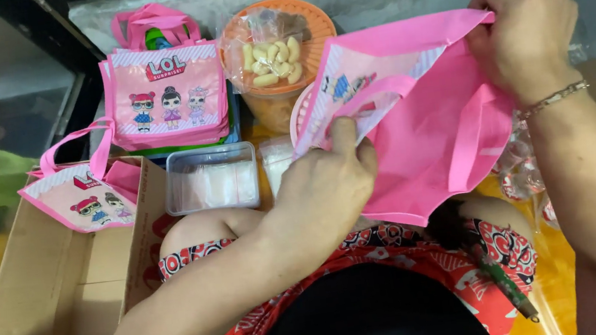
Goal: Assembling gift bags by opening them and filling them with snacks and drinks.
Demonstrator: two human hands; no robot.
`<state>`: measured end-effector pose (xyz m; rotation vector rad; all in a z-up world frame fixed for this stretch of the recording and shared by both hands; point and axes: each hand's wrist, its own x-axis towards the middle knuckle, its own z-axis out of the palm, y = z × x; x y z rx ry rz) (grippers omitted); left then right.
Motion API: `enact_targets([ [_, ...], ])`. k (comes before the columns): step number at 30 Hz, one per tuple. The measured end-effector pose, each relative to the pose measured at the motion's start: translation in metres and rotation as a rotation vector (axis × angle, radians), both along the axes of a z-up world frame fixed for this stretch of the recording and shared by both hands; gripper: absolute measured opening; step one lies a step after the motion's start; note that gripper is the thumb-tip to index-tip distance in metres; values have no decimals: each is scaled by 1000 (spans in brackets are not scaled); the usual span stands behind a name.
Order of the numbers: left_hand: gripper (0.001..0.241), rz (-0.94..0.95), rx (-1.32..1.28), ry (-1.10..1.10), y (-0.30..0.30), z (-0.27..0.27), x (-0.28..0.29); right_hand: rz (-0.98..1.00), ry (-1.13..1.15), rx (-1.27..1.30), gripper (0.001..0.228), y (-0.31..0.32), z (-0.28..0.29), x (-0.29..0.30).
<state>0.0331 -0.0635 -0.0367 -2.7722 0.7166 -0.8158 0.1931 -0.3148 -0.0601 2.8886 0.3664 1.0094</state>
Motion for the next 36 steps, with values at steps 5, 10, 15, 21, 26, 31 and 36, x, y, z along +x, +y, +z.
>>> enact_targets([
  [5,17,129,10,-132,-1,10,12,122,68,-48,63,28,50,-55],
  [10,13,242,-12,-237,-13,16,21,463,-14,95,84,69,76,-135],
  [15,21,284,40,-332,-25,31,24,828,390,417,13,107,66,-137],
  [21,12,160,-117,-485,-26,49,22,642,561,227,25,117,32,-111],
  [26,15,26,-190,-525,-17,44,34,449,727,64,37,133,-3,-97],
  [31,19,88,-162,-576,-13,37,47,253,841,-109,50,125,-4,-82],
  [36,29,371,-47,-420,-10,22,56,548,570,-3,19,111,31,-106],
])
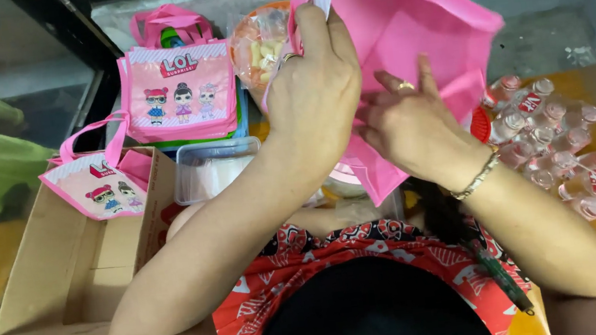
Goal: Assembling gift bags by opening them and filling them with snacks and drinks.
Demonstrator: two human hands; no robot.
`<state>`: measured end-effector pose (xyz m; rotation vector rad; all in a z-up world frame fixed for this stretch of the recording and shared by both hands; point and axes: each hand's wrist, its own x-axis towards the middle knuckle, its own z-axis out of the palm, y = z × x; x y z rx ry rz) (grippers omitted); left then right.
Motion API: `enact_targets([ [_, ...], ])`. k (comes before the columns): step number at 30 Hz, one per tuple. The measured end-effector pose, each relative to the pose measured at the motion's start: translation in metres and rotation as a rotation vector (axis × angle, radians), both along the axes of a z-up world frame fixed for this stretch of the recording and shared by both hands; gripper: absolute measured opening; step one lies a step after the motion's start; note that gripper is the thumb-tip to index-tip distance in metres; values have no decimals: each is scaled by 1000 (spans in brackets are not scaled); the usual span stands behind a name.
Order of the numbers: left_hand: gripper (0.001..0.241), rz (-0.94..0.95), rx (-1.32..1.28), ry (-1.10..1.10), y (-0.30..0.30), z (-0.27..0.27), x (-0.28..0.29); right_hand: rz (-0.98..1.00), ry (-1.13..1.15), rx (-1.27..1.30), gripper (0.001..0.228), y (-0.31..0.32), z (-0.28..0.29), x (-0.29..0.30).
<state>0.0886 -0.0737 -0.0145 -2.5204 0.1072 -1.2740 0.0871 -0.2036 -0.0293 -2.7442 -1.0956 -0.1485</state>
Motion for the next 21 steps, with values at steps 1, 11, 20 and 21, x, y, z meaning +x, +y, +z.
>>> enact_targets([
  [1,29,0,-1,1,0,-2,1,0,1,-1,19,3,2,3],
  [11,10,-207,-189,275,-11,-6,-42,60,156,350,40,6,-22,87],
  [20,29,-350,-463,867,19,-6,-38,-402,621,56,66,-19,-22,102],
  [21,31,-346,-503,926,20,-7,-38,-488,703,-1,71,-22,-22,104],
])
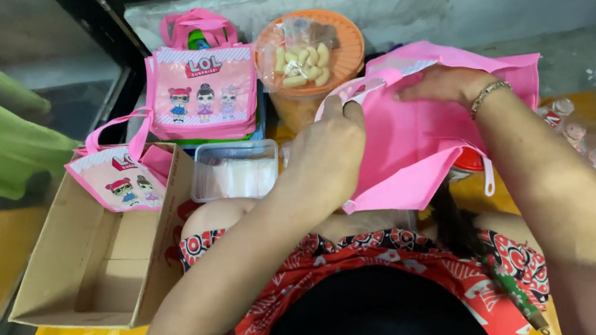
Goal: Assembling gift bags by opening them and filling them with snacks and drinks.
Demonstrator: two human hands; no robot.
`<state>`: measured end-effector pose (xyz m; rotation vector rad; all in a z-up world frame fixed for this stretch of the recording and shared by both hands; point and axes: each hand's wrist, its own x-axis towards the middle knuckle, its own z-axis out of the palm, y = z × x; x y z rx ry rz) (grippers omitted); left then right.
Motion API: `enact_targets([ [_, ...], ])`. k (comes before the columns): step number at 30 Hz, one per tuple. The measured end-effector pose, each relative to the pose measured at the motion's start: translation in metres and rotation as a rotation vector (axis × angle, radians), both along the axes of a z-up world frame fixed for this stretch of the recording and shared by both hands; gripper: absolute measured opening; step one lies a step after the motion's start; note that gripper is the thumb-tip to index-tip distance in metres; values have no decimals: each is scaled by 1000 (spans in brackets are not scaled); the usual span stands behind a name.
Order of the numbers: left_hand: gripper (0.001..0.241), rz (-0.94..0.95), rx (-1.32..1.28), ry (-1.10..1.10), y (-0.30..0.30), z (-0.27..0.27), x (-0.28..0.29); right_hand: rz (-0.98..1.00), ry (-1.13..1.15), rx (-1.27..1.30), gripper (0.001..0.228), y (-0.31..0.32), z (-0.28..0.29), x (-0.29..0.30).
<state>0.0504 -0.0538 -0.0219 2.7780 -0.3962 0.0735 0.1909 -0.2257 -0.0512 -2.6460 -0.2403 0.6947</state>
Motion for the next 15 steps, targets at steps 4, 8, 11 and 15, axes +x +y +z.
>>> enact_targets([
  [4,35,48,-94,28,2,-16,25,208,-230,-40,95,-22,-73,44],
  [8,47,105,-269,134,10,-20,45,356,-133,-280,80,-9,-74,27],
  [11,48,129,-346,142,18,-38,59,406,-24,-263,57,12,-23,-18],
  [15,50,24,-393,209,29,-25,63,467,70,-201,49,20,50,-66],
])
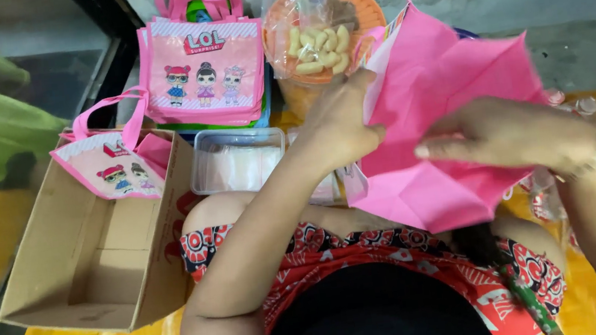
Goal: Assembling gift bags by opening them and filling them with snacks and drinks.
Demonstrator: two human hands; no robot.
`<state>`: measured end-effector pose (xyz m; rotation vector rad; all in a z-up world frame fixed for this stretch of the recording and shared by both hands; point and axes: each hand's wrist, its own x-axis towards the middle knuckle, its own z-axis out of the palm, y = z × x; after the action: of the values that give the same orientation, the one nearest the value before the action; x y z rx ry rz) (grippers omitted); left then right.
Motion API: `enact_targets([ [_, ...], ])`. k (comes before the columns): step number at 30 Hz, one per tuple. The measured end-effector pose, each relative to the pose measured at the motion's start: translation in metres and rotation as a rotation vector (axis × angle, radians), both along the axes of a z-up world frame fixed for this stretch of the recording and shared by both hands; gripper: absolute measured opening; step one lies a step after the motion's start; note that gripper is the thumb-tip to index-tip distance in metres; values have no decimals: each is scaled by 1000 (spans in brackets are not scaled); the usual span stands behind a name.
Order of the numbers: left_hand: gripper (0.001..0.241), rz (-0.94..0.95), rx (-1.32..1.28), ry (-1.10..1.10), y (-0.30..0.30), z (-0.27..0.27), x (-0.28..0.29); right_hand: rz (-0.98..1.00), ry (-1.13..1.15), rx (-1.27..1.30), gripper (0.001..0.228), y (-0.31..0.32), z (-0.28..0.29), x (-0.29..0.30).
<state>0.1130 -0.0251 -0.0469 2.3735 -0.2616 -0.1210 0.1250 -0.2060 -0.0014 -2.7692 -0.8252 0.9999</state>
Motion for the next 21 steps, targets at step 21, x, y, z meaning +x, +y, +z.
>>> enact_targets([
  [21,61,-141,-257,-214,-23,-12,-11,178,-294,123,85,-91,-54,-52],
])
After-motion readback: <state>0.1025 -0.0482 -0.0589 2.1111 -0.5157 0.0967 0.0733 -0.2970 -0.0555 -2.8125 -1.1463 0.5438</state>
